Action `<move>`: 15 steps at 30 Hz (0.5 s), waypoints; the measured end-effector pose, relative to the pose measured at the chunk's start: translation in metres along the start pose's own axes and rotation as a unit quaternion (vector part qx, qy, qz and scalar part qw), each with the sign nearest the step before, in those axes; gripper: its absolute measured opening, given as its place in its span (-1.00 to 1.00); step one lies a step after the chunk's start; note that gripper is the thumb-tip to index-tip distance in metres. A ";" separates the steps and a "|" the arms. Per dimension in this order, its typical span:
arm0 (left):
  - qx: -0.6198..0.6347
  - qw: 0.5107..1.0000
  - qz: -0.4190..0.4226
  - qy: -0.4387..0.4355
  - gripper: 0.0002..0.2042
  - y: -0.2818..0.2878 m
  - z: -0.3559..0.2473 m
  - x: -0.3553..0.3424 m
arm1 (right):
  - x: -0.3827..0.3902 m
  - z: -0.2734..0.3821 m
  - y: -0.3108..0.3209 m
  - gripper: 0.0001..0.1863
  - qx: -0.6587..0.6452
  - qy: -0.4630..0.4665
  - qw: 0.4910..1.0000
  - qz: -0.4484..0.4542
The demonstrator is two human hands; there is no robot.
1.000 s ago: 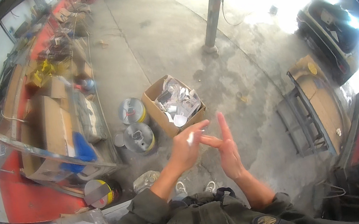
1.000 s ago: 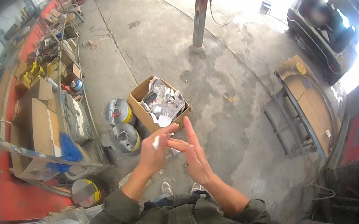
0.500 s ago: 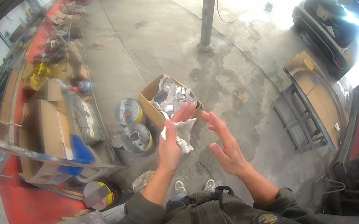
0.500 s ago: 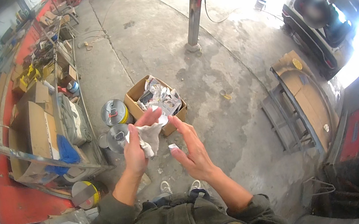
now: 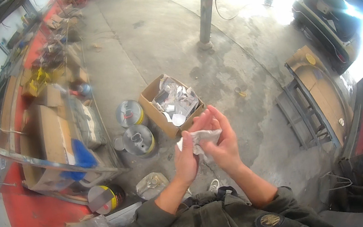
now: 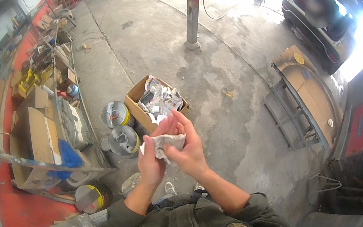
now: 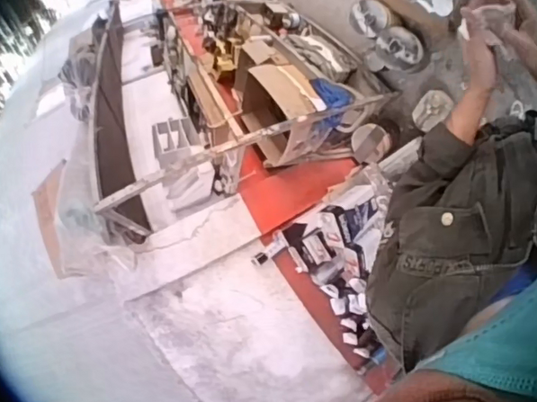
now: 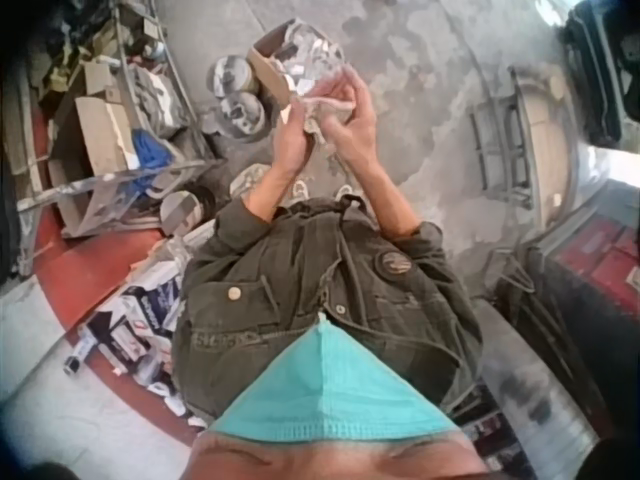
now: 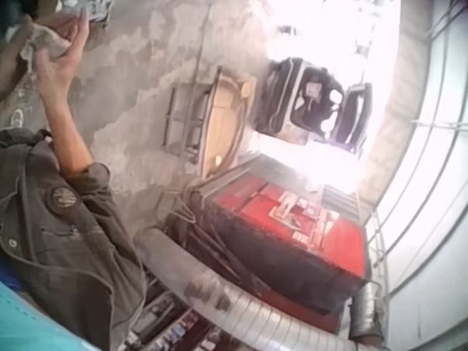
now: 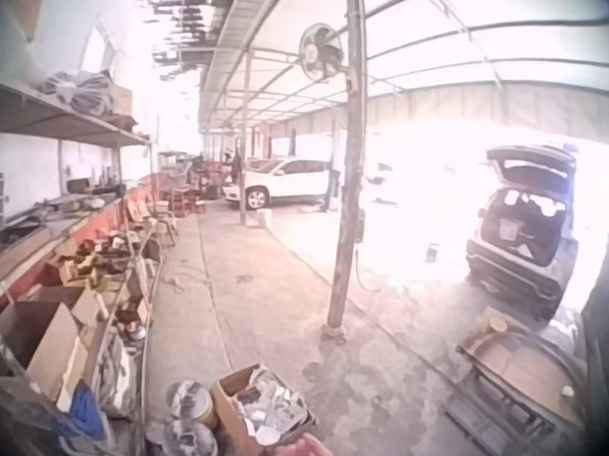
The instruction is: The person mixes white paint in a small container using a stir stick, then pours additional paint from a yellow can into the container and continues stirring. The person later wipes their hands with a paper towel.
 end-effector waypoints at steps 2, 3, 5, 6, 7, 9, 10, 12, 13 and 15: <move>-0.040 0.999 -0.018 -0.014 -0.36 0.012 -0.011 -0.003 | 0.002 -0.003 0.002 -0.32 0.032 -0.011 0.999 0.016; -0.056 0.998 -0.025 -0.020 -0.35 0.017 -0.015 -0.004 | 0.001 -0.012 0.011 -0.34 0.043 -0.044 0.997 0.038; -0.090 0.994 -0.048 -0.031 -0.35 0.024 -0.020 -0.007 | 0.002 -0.019 0.015 -0.42 0.033 -0.082 0.994 0.063; -0.092 0.994 -0.046 -0.029 -0.35 0.030 -0.020 -0.007 | 0.002 -0.016 0.011 -0.48 0.007 -0.088 0.994 0.069; -0.093 0.994 -0.045 -0.027 -0.35 0.032 -0.020 -0.007 | 0.002 -0.015 0.007 -0.54 -0.020 -0.094 0.993 0.074; -0.106 0.994 -0.036 -0.015 -0.35 0.026 -0.015 -0.007 | 0.003 -0.020 0.004 -0.69 0.027 -0.095 0.993 0.070; -0.111 0.993 -0.031 -0.009 -0.35 0.023 -0.012 -0.007 | 0.003 -0.023 0.004 -0.75 0.052 -0.096 0.992 0.068; -0.125 0.992 -0.015 -0.007 -0.36 0.016 -0.009 -0.006 | 0.003 -0.027 0.008 -0.84 0.098 -0.080 0.991 0.042; -0.134 0.991 -0.008 -0.005 -0.36 0.013 -0.009 -0.004 | 0.003 -0.027 0.009 -0.85 0.120 -0.072 0.990 0.031; -0.069 0.997 0.004 0.029 -0.37 0.008 -0.001 -0.002 | 0.001 -0.024 0.007 -0.86 0.131 -0.050 0.990 0.010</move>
Point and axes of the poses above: each hand's wrist, its own x-axis away from the middle knuckle, its own y-axis out of the back of the hand, z = x × y, the point moved 8 cm from there along -x, towards the middle knuckle, and after that the axes turned 2 degrees about z, right-handed, at the moved point
